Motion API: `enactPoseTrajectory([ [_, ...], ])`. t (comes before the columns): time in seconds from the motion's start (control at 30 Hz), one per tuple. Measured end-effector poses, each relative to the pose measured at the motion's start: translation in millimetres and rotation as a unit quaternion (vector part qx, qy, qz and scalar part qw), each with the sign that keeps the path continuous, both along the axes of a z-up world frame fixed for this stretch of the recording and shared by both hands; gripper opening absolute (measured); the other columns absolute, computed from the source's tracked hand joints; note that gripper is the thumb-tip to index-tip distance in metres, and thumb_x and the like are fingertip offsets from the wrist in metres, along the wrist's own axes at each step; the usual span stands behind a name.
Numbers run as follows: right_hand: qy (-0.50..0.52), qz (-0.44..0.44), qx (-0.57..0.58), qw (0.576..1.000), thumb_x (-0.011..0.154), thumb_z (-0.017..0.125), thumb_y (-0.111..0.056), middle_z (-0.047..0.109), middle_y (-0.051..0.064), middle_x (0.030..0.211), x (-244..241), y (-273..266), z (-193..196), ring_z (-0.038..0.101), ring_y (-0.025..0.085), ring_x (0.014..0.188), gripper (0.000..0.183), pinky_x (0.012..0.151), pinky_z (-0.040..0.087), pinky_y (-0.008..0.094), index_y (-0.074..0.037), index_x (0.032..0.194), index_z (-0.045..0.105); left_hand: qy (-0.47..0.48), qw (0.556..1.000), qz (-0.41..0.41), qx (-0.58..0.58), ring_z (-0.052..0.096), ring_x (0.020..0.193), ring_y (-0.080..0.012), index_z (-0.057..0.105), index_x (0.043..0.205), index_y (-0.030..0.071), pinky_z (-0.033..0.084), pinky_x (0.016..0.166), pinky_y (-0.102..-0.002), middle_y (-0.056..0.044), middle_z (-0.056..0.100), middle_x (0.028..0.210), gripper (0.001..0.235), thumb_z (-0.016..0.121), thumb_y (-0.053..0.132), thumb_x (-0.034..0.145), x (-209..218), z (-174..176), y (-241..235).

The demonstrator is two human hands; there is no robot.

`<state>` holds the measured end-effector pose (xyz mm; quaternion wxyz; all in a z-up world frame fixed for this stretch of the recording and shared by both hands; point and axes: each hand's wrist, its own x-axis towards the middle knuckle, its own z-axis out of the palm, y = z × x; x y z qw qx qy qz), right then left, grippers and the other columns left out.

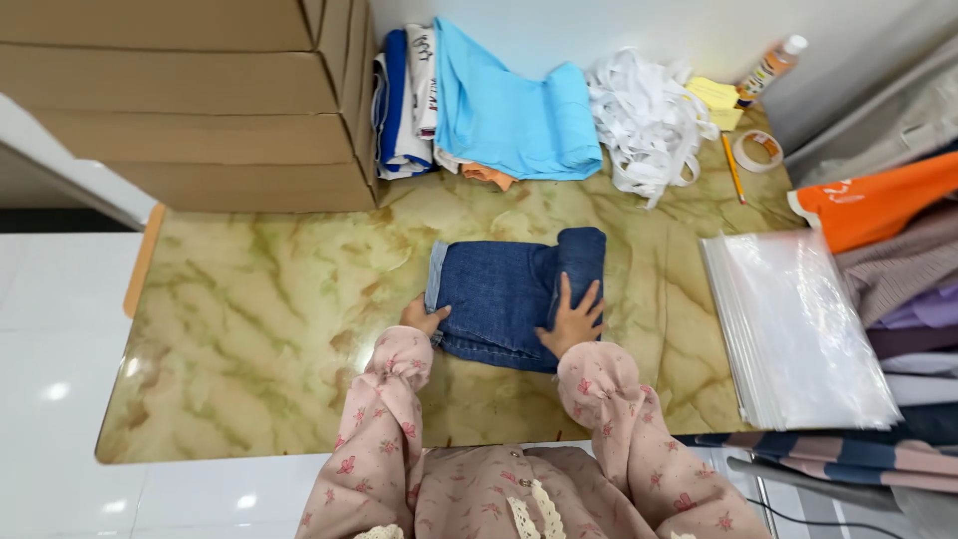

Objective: The person picks up folded jeans from a table, unfolds them, places them on a hanger, and hangs them on a clothing rack. They repeat this process with a second pair of jeans and then a blue shirt.

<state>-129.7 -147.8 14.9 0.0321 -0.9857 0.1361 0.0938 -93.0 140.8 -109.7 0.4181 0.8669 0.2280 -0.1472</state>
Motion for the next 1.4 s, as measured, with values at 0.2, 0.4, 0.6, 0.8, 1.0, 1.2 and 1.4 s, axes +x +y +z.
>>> enactPoseTrajectory([
  [0.2, -0.098, 0.024, 0.533, 0.84, 0.062, 0.09, -0.009, 0.035, 0.037, 0.151, -3.9, -36.3, 17.2, 0.043, 0.053, 0.135, 0.128, 0.107, 0.045, 0.054, -0.025, 0.162, 0.01, -0.034, 0.993, 0.061, 0.098, 0.064, 0.119, -0.0413, 0.067, 0.126, 0.007, 0.053, 0.1, -0.053, -0.023, 0.073, 0.117, 0.054, 0.079, 0.039, 0.084, -35.0, 11.3, 64.8],
  [0.4, -0.211, -0.107, 0.341, 0.91, 0.076, 0.078, -0.004, 0.055, 0.017, 0.127, -27.3, -176.5, -92.9, 0.064, 0.039, 0.112, 0.072, 0.096, 0.053, 0.047, -0.012, 0.14, 0.046, -0.169, 0.891, 0.049, 0.418, 0.034, 0.143, -0.0383, 0.036, 0.152, 0.012, 0.019, 0.116, -0.07, -0.019, 0.032, 0.152, 0.085, 0.082, 0.02, 0.081, -55.5, 75.3, 67.5],
  [0.6, -0.312, 0.307, 0.323, 0.839, 0.077, 0.073, -0.022, 0.068, 0.009, 0.12, -28.1, -34.1, 7.9, 0.059, 0.032, 0.126, 0.043, 0.104, 0.044, 0.049, -0.02, 0.12, 0.071, -0.239, 0.944, -0.061, 0.22, 0.029, 0.15, -0.0341, 0.041, 0.152, 0.022, 0.018, 0.116, -0.072, -0.012, 0.031, 0.162, 0.074, 0.062, 0.059, 0.091, -52.2, 32.2, -44.2],
  [0.8, -0.132, 0.442, 0.095, 0.882, 0.08, 0.068, -0.044, 0.061, -0.008, 0.139, -26.6, 6.9, -47.6, 0.039, 0.019, 0.144, 0.021, 0.115, 0.013, 0.065, -0.028, 0.094, 0.067, -0.116, 0.952, -0.144, 0.244, -0.001, 0.158, -0.0266, 0.021, 0.162, 0.026, -0.008, 0.122, -0.062, -0.005, 0.002, 0.173, 0.078, 0.035, 0.07, 0.099, -74.5, 68.8, -65.7],
  [1.0, -0.391, 0.319, 0.152, 0.85, 0.076, 0.072, -0.037, 0.07, 0.0, 0.121, -65.4, -103.6, 3.7, 0.062, 0.029, 0.119, 0.021, 0.096, 0.043, 0.048, -0.022, 0.066, 0.06, -0.134, 0.939, -0.149, 0.278, 0.002, 0.158, -0.0268, 0.022, 0.162, 0.028, -0.008, 0.122, -0.062, -0.006, 0.006, 0.173, 0.078, 0.031, 0.074, 0.099, -76.8, 64.3, -65.1],
  [1.2, -0.333, 0.077, 0.213, 0.915, 0.084, 0.077, -0.031, 0.062, 0.008, 0.119, -84.5, -192.7, -33.6, 0.065, 0.033, 0.11, 0.036, 0.089, 0.054, 0.042, -0.02, 0.11, 0.055, -0.148, 0.928, -0.156, 0.304, -0.004, 0.158, -0.0267, 0.014, 0.162, 0.033, -0.01, 0.121, -0.064, -0.003, -0.003, 0.173, 0.083, 0.026, 0.081, 0.095, -70.4, 28.7, -60.4],
  [1.4, -0.11, -0.047, 0.236, 0.964, 0.075, 0.073, -0.074, 0.026, 0.034, 0.156, -73.6, -111.4, 42.6, 0.034, 0.053, 0.143, 0.11, 0.114, 0.036, 0.066, -0.016, 0.155, 0.025, -0.154, 0.922, -0.158, 0.317, -0.006, 0.158, -0.0273, 0.013, 0.162, 0.033, -0.012, 0.12, -0.066, -0.004, -0.003, 0.172, 0.085, 0.024, 0.083, 0.094, -68.8, 22.1, -59.8],
])
